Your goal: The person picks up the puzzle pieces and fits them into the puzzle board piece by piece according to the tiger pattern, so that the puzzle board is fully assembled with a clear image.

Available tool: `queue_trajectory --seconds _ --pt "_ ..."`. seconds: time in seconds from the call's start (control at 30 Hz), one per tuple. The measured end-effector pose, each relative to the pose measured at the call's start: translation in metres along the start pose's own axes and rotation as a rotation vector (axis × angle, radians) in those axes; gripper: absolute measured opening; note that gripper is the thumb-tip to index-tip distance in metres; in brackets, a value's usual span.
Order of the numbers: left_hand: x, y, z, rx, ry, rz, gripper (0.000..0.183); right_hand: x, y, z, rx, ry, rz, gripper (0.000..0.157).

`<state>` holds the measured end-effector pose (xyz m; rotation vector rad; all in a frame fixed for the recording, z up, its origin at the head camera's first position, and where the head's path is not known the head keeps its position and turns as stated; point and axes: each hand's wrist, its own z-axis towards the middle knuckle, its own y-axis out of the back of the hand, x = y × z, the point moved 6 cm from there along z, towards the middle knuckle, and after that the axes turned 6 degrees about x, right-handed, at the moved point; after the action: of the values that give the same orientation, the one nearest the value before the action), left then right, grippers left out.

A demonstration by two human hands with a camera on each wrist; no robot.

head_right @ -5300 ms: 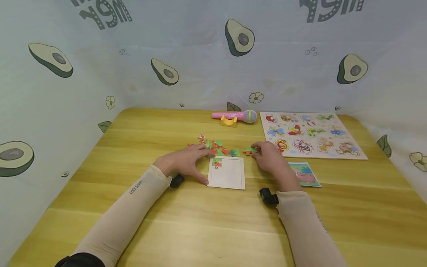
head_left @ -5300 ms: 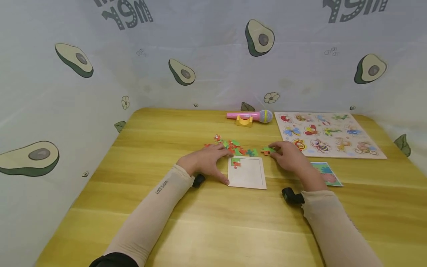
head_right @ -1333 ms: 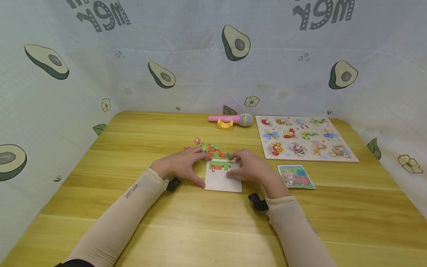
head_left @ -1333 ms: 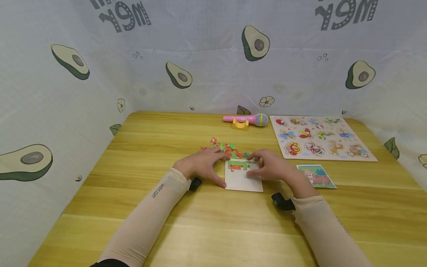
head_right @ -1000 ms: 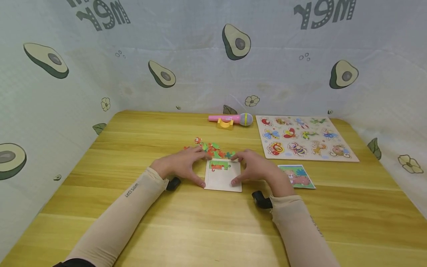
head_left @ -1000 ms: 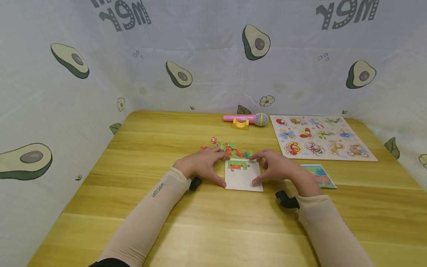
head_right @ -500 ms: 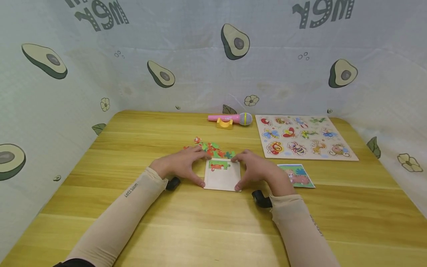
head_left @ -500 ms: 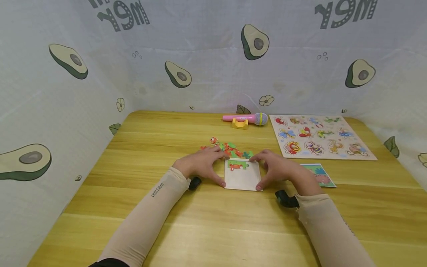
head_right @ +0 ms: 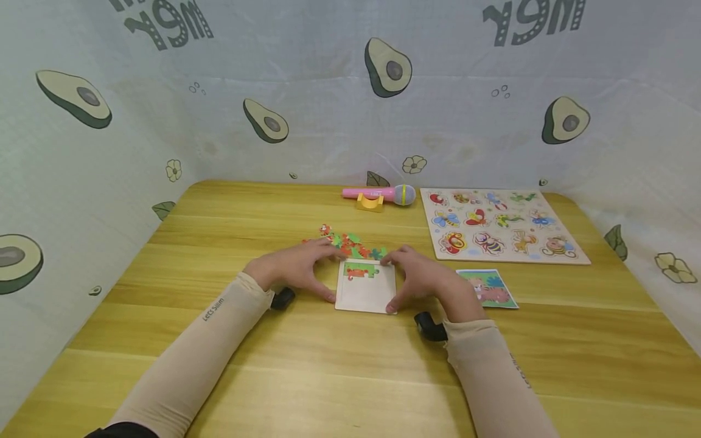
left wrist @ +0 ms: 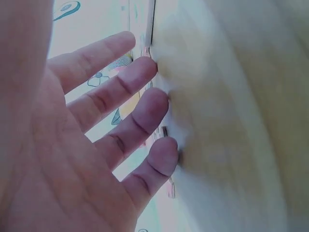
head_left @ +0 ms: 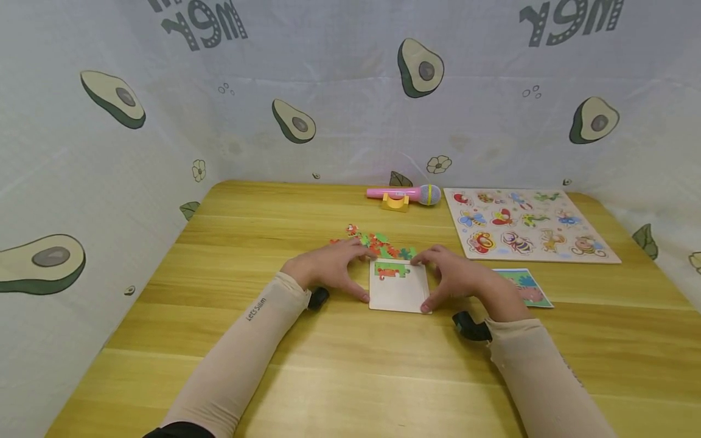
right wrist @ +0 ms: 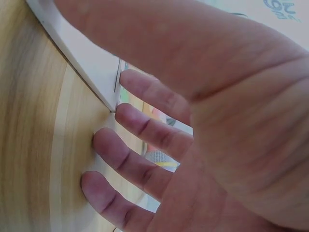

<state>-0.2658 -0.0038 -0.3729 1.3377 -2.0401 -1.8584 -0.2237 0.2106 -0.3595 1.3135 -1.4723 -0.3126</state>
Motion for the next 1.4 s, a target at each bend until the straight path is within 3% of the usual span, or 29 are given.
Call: queue_trajectory --seconds 0.27,0.6,0.9,1.23,1.4 --pt "0.003 0.008 -0.004 -0.033 -0.019 -0.074 0.081 -0.001 -0.001 0.001 0.006 -0.011 0.011 0.087" --pt "0.000 0.003 -0.001 -0.002 0.016 -0.017 0.081 -0.004 0.000 0.003 0.002 0.008 0.000 0.080" --pt "-0.001 0.001 0.001 0.004 0.008 0.048 0.080 -0.006 0.007 0.013 -0.209 0.038 0.002 0.040" --pt "-0.003 0.002 0.002 -0.012 -0.010 0.060 0.079 -0.004 0.004 0.017 -0.261 0.025 -0.154 0.037" --pt "-0.002 0.001 0.002 -0.015 0.002 0.055 0.080 -0.010 0.010 0.015 -0.329 -0.033 -0.147 0.033"
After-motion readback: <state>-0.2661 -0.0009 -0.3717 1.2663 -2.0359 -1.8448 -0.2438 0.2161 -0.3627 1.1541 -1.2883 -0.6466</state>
